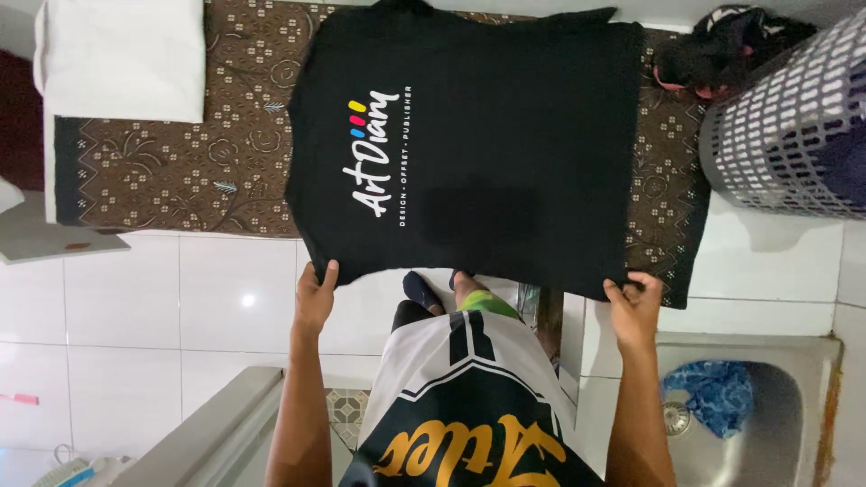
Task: The person folds a white cloth and then a black t-shirt on a patterned countertop. The person smooths and aligns each item before folding it into a compact rectangle.
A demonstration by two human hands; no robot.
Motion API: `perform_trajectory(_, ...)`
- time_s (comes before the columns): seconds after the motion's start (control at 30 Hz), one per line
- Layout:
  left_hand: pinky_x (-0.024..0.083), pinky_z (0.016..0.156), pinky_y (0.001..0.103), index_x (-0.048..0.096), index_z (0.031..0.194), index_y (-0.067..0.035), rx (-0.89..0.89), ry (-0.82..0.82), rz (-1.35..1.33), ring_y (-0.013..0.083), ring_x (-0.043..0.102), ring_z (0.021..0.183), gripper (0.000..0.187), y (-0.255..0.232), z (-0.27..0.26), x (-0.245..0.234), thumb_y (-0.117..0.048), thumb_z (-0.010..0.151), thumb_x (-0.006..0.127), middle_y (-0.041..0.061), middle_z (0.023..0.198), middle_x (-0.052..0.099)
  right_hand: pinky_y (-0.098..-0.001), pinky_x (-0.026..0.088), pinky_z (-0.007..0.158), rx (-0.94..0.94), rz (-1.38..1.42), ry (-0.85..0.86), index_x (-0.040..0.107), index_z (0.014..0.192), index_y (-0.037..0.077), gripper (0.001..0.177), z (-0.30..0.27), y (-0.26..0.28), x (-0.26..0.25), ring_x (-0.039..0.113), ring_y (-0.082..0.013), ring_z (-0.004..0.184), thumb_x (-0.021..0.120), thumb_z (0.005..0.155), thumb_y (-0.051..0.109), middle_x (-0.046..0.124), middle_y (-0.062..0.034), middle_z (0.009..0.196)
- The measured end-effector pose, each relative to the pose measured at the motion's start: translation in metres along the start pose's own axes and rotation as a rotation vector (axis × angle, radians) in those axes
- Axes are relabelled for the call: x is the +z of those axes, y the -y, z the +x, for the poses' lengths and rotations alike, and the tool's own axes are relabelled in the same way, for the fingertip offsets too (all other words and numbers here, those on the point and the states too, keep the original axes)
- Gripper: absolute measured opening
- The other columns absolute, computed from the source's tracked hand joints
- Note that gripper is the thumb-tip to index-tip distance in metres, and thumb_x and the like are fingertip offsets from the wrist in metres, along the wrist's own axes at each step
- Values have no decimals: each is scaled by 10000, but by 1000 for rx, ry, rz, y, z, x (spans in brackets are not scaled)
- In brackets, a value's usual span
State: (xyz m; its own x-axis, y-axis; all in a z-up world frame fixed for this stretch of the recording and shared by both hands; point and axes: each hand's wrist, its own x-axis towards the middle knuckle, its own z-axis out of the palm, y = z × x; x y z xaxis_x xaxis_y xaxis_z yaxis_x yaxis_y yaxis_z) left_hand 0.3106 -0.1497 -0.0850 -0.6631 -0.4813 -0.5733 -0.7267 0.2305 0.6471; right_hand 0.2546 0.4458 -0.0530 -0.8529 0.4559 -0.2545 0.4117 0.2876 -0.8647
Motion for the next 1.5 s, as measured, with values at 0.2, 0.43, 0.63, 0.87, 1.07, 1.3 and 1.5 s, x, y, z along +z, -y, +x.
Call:
perform_trajectory(0.2, 420, 579, 355, 553, 880, -118, 121, -20, -53, 187, 473, 608, 346, 22, -12, -16, -361, 1114, 474, 12, 623, 445, -191, 487, 627, 30, -10, 134, 709, 1065, 132, 83, -23, 69, -6, 541, -58, 754, 728, 989, 107, 473, 49, 857)
perform_trajectory(0.43, 429, 549, 304, 535, 871, -108, 172, -189, -178, 156, 464, 564, 358, -74, -58, -31, -337, 1134, 456, 14, 581, 462, -346, 542, 899, -32, 290, 361, 629, 1366, -73, 666, 28, 39, -31, 628, -150, 853, 578, 706, -156, 580, -55, 874)
perform_trajectory(0.63, 269, 620, 327, 296, 717, -176, 192, -275, -177, 93, 287, 692, 478, -179, -53, -42, -384, 1078, 529, -64, 715, 274, -209, 385, 865, -107, -157, 435, 663, 905, 30, 133, 97, 102, -18, 542, -69, 1073, 732, 989, 108, 589, 18, 1139)
perform_trajectory(0.87, 486, 739, 292, 566, 1022, -93, 384, -427, -269, 112, 571, 792, 273, -203, 46, 7, -321, 1000, 715, 9, 898, 625, -295, 408, 714, -167, -161, 368, 599, 960, 114, 267, 198, 75, 36, 478, -128, 779, 722, 1077, 320, 523, 6, 847)
perform_trajectory(1.07, 563, 749, 532, 591, 1188, -60, 451, -677, 225, 389, 684, 908, 535, -169, 19, 58, -378, 855, 863, 146, 990, 694, -305, 479, 601, -152, -175, 234, 708, 1194, 3, 421, 218, 48, 61, 579, -160, 760, 872, 942, 299, 622, -69, 863)
perform_trajectory(1.3, 492, 823, 472, 656, 945, -166, 322, -673, 609, 278, 616, 995, 389, -136, -3, 73, -546, 920, 734, 9, 832, 631, -225, 404, 623, -157, -143, 124, 725, 1105, 56, 300, 219, 26, 78, 508, -75, 682, 862, 911, 239, 555, 29, 761)
perform_trajectory(1.5, 460, 915, 626, 573, 1172, -98, 86, -25, 178, 495, 630, 1112, 483, -174, 15, 5, -547, 1066, 430, 298, 1087, 687, -398, 461, 690, -152, -333, 44, 750, 1118, 166, 277, 226, 14, 81, 652, -225, 798, 845, 925, 341, 665, -34, 858)
